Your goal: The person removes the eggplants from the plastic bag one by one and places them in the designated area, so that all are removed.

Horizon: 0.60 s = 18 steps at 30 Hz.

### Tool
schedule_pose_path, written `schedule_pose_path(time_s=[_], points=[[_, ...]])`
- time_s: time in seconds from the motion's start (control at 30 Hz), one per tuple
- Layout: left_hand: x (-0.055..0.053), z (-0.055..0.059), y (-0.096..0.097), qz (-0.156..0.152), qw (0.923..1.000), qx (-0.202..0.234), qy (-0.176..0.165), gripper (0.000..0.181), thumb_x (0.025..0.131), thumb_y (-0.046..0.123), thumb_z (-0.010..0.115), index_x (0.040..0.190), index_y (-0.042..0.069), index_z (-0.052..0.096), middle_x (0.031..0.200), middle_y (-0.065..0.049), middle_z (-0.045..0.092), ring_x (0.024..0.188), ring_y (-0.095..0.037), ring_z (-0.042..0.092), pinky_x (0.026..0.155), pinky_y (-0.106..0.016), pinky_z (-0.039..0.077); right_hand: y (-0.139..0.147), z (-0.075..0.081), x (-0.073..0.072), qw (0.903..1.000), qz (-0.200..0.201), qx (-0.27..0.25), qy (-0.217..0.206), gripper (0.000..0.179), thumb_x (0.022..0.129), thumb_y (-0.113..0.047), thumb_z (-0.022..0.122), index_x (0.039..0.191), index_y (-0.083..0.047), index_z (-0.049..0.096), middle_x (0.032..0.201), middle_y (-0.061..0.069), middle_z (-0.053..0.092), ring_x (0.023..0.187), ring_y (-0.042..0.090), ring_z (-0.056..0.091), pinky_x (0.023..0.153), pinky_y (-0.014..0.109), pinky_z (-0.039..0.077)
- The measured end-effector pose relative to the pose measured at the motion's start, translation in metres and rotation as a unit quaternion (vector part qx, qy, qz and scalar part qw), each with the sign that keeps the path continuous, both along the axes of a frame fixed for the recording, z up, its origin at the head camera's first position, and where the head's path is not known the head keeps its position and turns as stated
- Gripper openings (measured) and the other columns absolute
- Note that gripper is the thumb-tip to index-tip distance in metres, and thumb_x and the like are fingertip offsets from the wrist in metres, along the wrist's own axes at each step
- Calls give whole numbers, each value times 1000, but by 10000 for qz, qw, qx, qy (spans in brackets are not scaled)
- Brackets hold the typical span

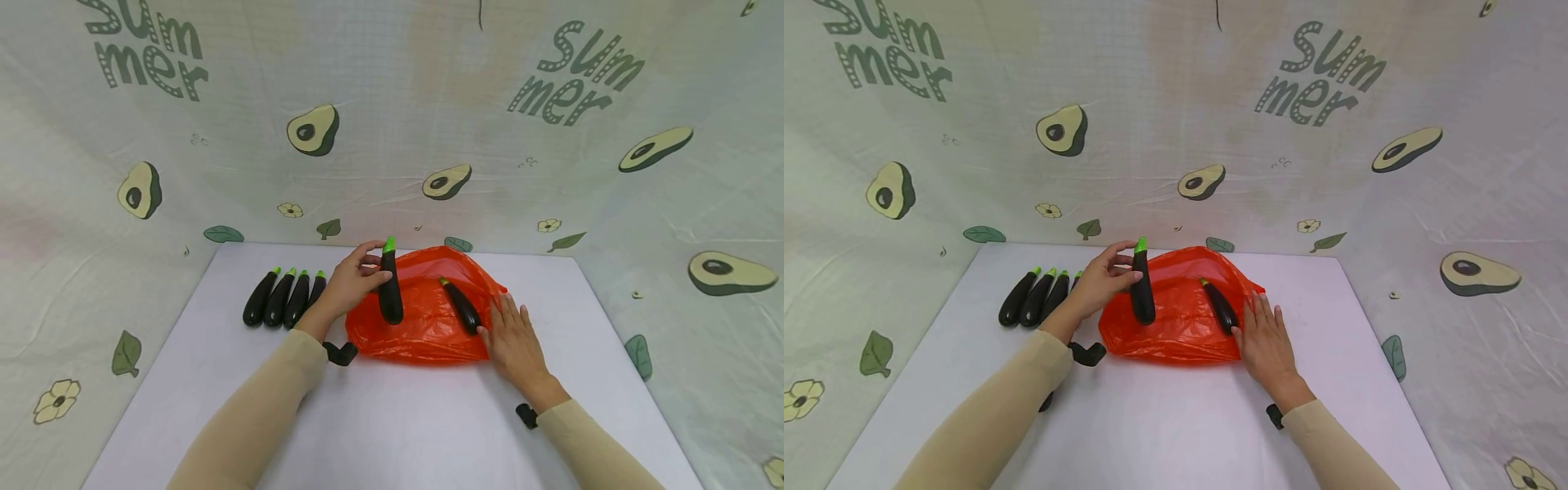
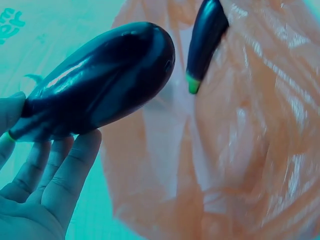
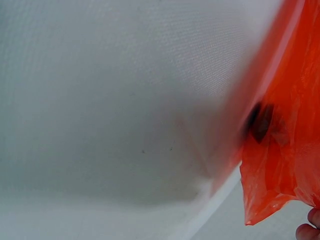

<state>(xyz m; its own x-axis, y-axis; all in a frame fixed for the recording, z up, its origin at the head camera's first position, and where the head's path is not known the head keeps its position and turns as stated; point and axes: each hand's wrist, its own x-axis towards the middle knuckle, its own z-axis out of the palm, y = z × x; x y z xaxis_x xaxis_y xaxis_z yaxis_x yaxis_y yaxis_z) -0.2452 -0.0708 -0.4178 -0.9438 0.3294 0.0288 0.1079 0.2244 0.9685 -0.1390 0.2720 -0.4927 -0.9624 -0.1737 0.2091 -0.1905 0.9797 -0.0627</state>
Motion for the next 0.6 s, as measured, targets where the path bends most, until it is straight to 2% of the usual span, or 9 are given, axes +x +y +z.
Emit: schedule_pose_path(time_s=[0.33, 0.6], points=[[5, 6, -35, 90, 9995, -221, -203, 63, 99, 21, 75, 153, 36, 48, 140, -12, 59, 120, -32, 68, 91, -45, 64, 0, 1, 0, 10000, 35, 74, 47, 70, 106, -30, 61, 156, 11, 37, 165, 33, 34, 156, 50, 27, 126, 66, 22], [12, 5, -76, 179, 9972, -694, -191, 66, 99, 26, 76, 156, 36, 45, 141, -14, 59, 120, -34, 68, 89, -45, 64, 0, -1, 0, 10000, 12, 82, 33, 70, 105, -30, 62, 156, 11, 37, 164, 33, 34, 156, 50, 28, 127, 66, 21]])
